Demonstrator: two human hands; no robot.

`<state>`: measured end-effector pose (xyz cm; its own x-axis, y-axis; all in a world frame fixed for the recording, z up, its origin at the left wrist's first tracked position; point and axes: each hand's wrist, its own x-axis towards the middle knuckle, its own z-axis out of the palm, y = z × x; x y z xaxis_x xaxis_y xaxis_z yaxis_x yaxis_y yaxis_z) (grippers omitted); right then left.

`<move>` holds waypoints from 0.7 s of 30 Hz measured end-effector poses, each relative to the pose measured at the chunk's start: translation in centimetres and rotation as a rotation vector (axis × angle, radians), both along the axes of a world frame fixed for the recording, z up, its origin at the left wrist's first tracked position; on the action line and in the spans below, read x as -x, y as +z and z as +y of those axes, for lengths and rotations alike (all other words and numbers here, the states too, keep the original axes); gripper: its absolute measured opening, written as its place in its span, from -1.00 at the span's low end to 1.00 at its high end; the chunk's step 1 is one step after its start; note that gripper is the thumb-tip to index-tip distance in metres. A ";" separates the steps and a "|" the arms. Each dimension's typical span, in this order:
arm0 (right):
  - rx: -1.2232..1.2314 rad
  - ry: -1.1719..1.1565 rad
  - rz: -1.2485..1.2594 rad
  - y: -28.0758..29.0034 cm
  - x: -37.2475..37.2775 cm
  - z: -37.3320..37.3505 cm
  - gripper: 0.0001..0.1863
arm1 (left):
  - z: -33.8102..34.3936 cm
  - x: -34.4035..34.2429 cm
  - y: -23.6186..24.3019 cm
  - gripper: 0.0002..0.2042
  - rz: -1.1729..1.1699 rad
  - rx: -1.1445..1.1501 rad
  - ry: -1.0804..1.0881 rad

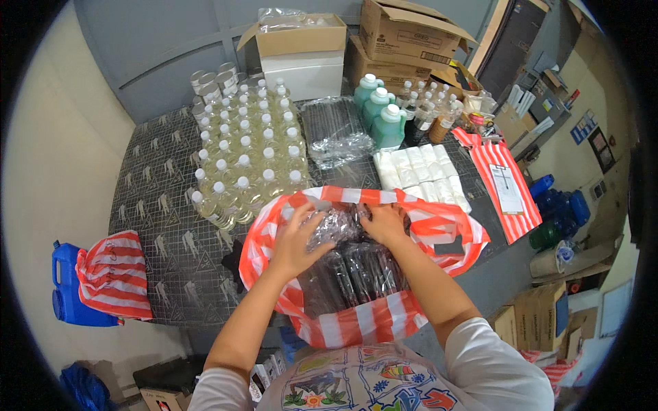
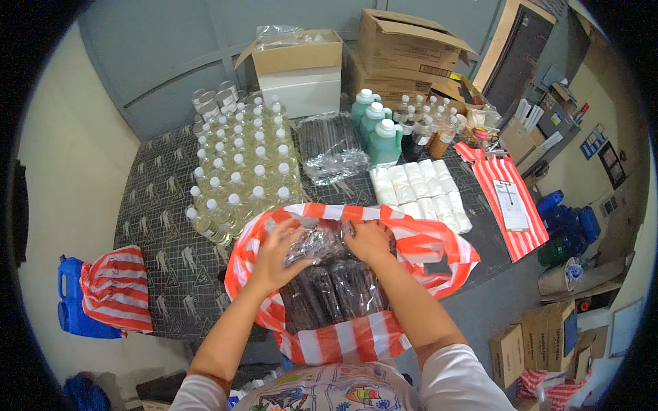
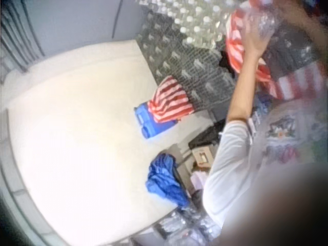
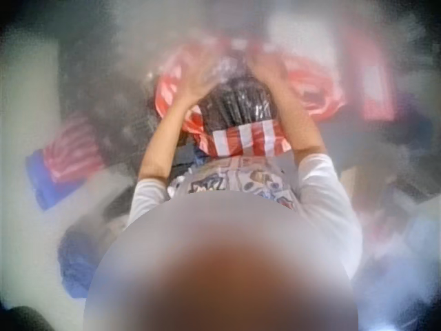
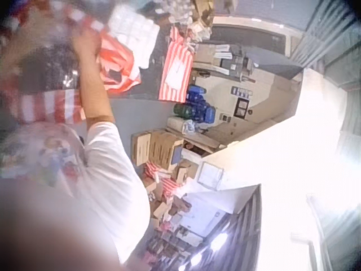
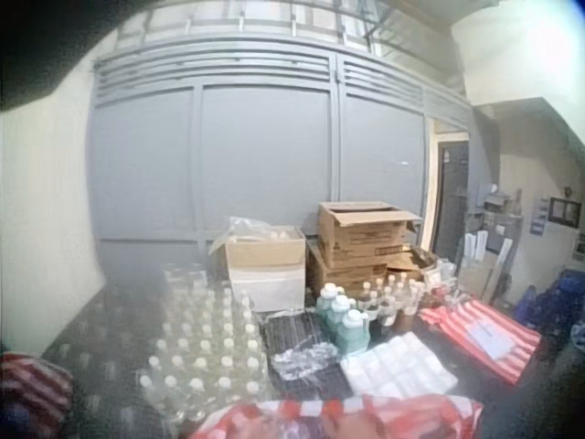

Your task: The person packs multiple white wrapped items into a red and white striped bag, then carries the bag to a storage area and places it on a cardboard box. The person then returns to the table and writes 'BAGUMBAYAN' on another striped bag with a marker.

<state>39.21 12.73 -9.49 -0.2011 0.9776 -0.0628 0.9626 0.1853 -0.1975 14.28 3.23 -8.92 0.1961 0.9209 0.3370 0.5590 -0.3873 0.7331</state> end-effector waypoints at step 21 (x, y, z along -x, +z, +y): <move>-0.303 0.598 0.220 1.0 9.8 -3.1 -0.27 | 0.5 0.7 20.6 -0.61 -1.165 0.348 -0.062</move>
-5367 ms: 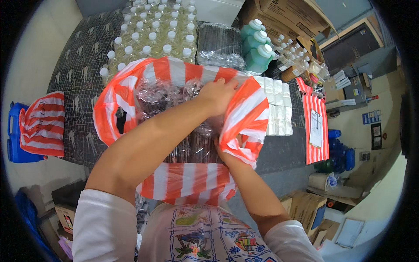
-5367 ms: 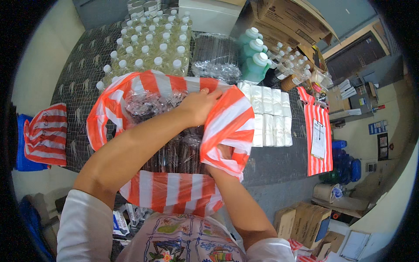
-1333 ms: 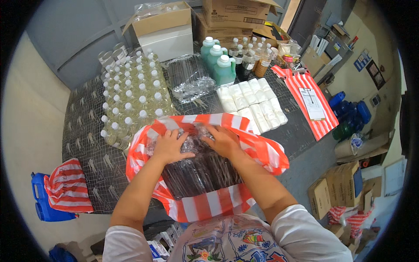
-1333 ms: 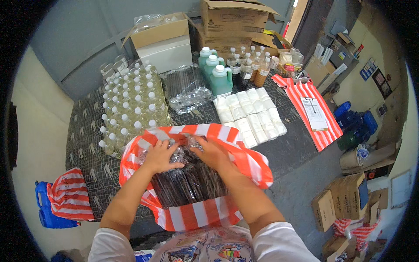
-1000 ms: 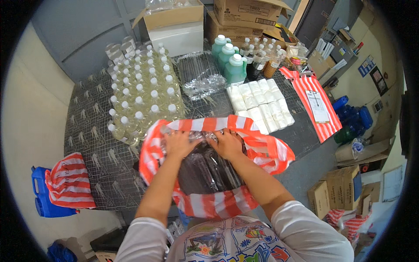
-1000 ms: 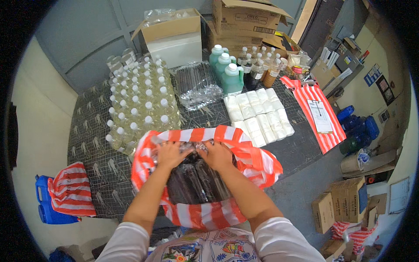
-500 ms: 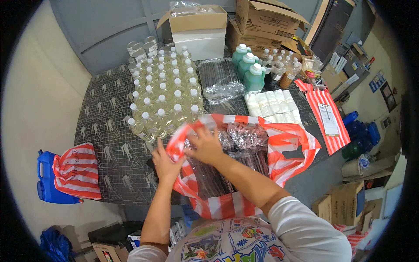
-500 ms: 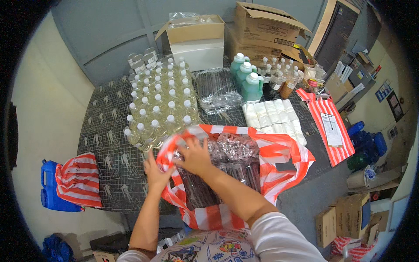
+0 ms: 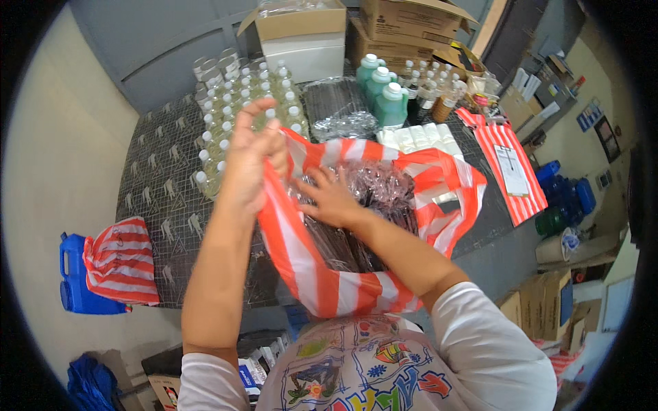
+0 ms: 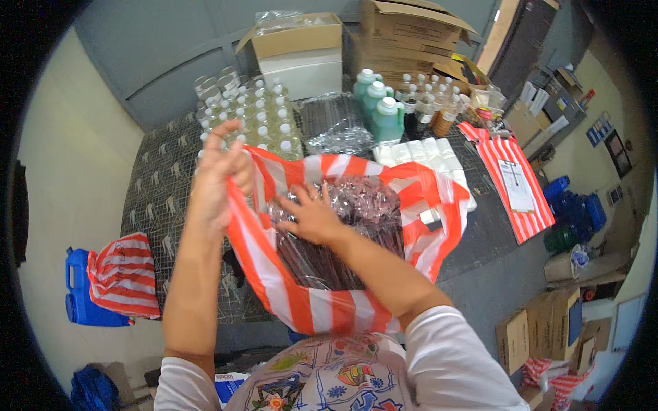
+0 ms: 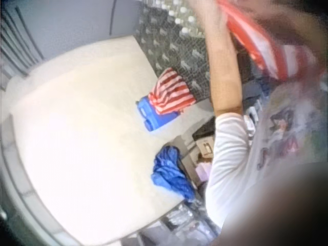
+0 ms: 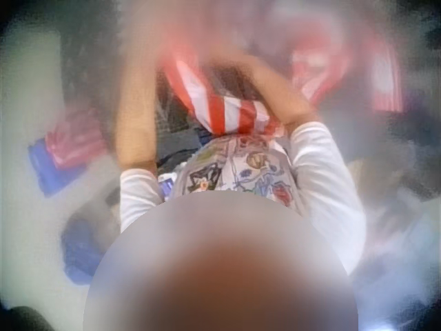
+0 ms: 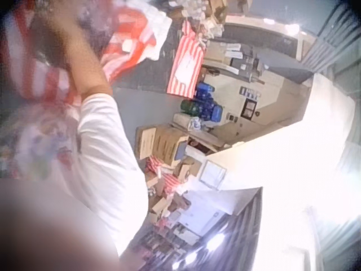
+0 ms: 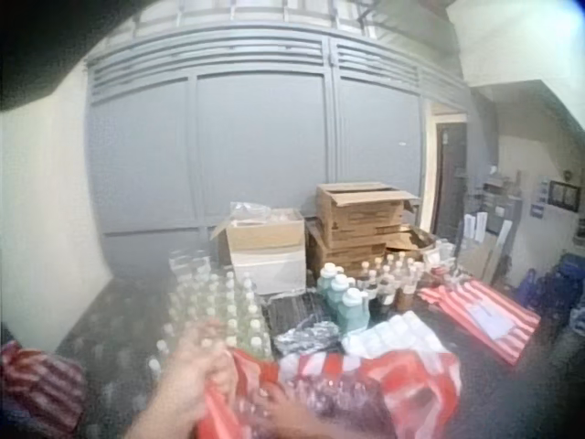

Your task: The person packs multiple white wrapped items into a red and white striped bag, then carries the bag to a storage area and places it on a cardboard box. The person then returns to the table and writes 'BAGUMBAYAN' on another striped bag with a marker.

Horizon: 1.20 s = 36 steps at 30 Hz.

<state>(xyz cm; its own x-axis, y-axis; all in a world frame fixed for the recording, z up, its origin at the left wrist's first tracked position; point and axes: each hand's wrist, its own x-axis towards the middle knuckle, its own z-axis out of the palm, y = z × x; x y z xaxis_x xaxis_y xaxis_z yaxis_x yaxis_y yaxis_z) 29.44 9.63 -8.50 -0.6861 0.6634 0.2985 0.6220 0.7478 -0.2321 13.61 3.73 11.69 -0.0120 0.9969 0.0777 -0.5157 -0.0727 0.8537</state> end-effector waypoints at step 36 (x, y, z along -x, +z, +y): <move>0.224 -0.612 -0.465 19.9 -17.6 -11.4 -0.09 | -11.7 4.5 -12.3 -0.54 1.047 -0.478 -0.273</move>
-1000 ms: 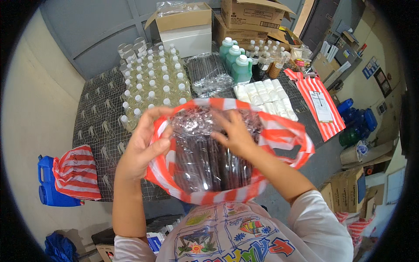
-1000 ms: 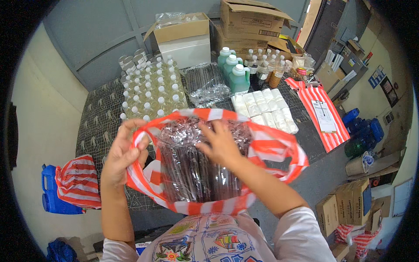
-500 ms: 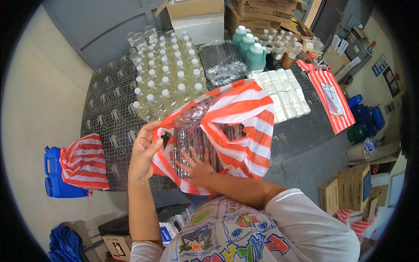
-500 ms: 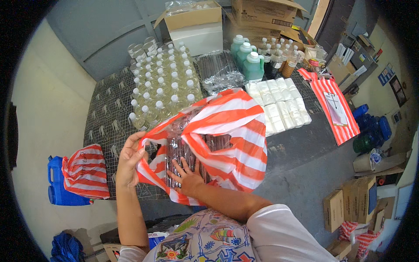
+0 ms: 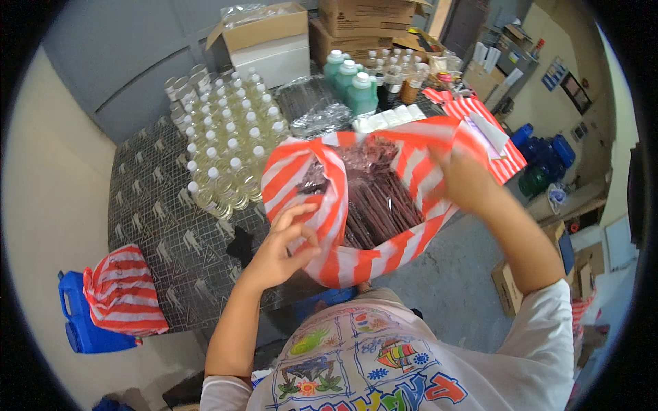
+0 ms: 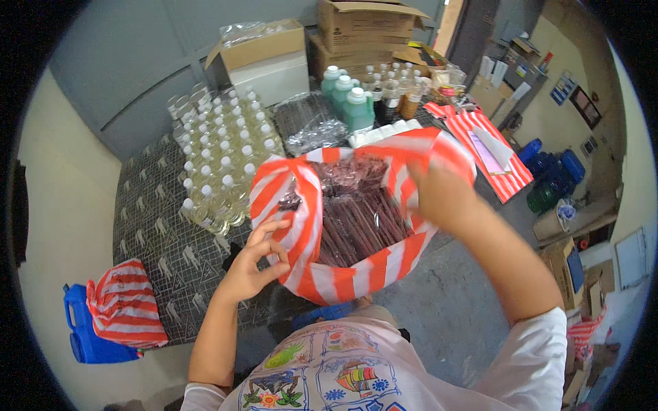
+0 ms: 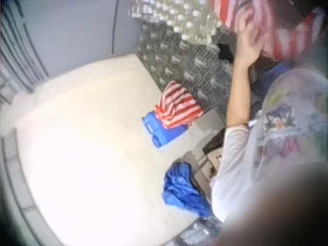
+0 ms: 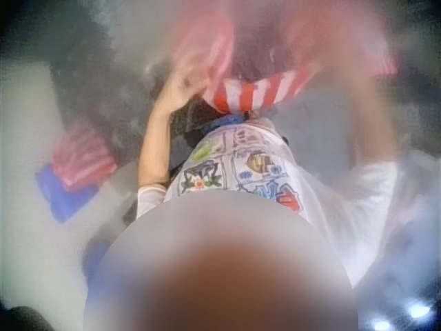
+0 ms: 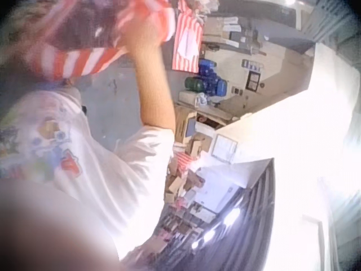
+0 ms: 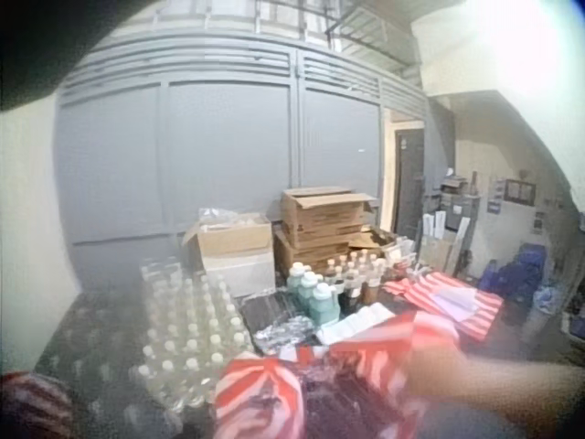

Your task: The person packs multiple white wrapped items into a red and white striped bag, then carries the bag to a storage area and places it on a cardboard box. The person then returns to the table and writes 'BAGUMBAYAN' on another striped bag with a marker.

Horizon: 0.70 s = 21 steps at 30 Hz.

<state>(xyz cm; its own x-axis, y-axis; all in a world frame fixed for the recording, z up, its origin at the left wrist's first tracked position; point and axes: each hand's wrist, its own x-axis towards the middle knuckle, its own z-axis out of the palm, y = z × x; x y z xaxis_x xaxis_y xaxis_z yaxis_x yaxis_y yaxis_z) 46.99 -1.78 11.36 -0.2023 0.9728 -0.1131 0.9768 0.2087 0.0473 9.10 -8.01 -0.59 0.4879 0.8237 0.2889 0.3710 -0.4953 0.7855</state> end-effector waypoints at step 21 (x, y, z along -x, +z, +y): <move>0.355 0.809 -0.078 -20.0 15.7 -6.6 -0.31 | -7.3 -3.5 -0.3 -0.52 -1.173 0.465 0.252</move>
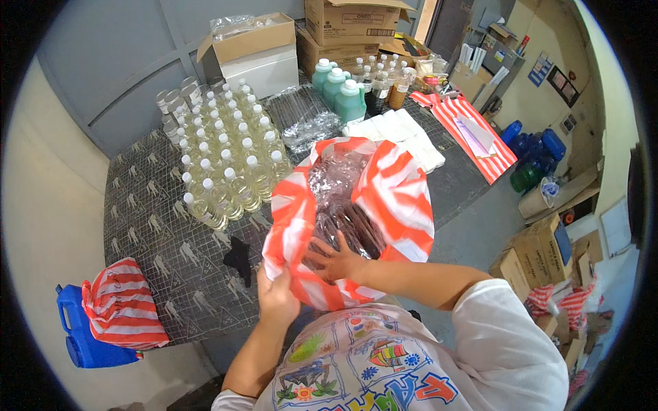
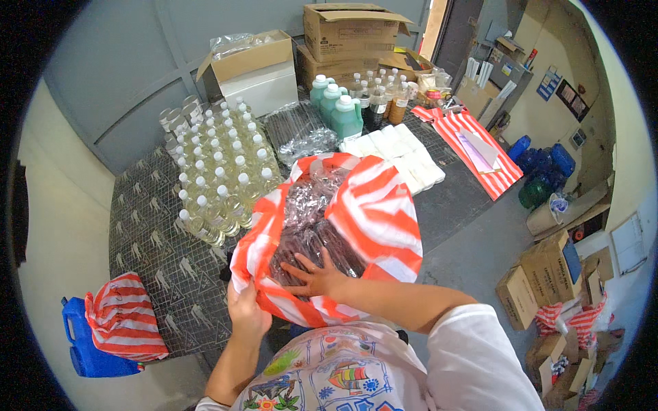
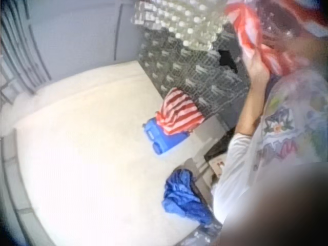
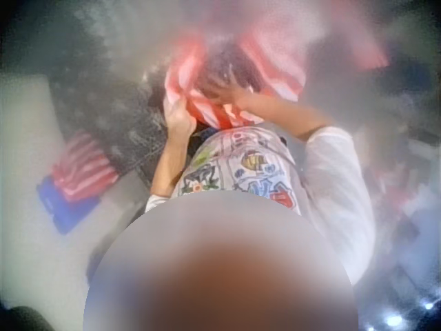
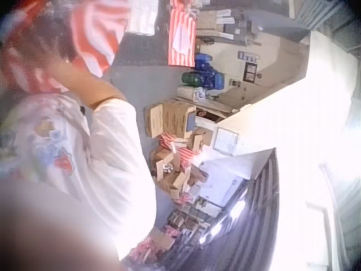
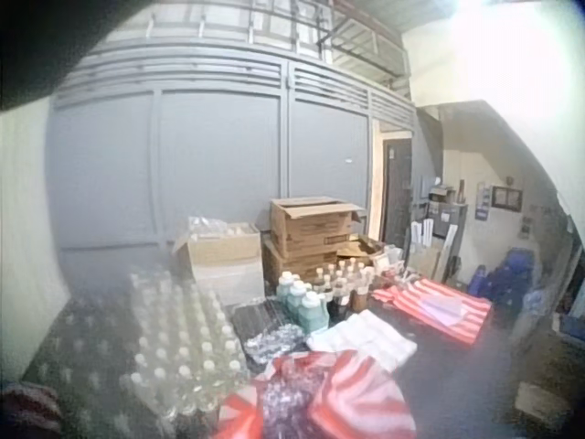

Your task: The person packs multiple white wrapped items into a red and white striped bag, then carries the bag to a storage area and places it on a cardboard box. The person then returns to the table and writes 'BAGUMBAYAN' on another striped bag with a marker.

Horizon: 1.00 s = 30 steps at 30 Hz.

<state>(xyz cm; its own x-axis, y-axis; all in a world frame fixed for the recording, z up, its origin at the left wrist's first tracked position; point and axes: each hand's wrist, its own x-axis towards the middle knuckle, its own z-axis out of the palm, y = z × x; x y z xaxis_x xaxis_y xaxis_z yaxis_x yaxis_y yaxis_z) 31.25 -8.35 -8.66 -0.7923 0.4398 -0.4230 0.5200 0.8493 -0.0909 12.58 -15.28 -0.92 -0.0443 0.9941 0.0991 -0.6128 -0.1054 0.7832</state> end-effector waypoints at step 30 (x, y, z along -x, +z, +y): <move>0.898 -0.834 1.548 15.6 -16.5 38.1 -0.43 | 1.1 3.5 6.0 -0.57 0.226 0.198 0.346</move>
<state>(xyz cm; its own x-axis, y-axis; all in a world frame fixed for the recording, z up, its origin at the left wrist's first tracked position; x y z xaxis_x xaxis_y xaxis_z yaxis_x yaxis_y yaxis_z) 47.73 29.74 6.96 -0.3830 0.9231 0.0334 -0.2362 -0.0629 -0.9697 9.11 -14.13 5.04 -0.3762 0.9254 -0.0460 -0.3790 -0.1084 0.9190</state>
